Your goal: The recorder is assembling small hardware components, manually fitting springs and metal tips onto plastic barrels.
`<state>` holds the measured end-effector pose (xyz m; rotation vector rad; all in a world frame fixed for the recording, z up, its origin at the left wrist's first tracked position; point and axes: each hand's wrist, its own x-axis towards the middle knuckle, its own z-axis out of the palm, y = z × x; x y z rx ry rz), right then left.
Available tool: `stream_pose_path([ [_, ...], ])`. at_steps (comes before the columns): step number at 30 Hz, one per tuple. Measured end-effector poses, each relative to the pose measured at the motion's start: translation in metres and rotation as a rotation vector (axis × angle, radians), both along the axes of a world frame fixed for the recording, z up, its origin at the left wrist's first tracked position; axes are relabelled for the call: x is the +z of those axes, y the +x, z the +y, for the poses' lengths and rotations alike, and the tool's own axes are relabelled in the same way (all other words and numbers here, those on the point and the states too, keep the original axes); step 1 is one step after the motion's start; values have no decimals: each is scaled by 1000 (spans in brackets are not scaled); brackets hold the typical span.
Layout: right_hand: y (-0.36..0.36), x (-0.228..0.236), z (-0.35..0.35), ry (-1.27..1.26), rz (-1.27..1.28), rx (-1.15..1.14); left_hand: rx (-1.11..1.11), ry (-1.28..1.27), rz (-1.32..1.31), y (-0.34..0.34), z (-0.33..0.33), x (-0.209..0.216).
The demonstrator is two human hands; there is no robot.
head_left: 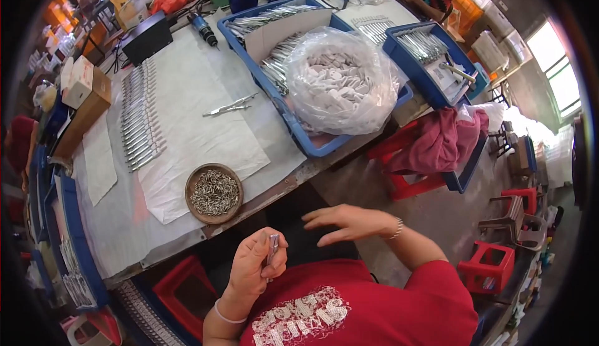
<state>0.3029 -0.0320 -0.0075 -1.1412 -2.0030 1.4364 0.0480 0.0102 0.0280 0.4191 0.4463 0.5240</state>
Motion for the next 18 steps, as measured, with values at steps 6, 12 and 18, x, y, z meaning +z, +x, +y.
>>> stream_pose_path([
  [6, 44, 127, 39, 590, -184, -730, 55, -34, 26, -11, -5, -3],
  [12, 84, 136, 102, 736, -322, -743, 84, -77, 43, -23, -15, -14],
  [18, 97, 134, 112, 754, -725, -588, 98, -152, 8, -34, -17, -24],
])
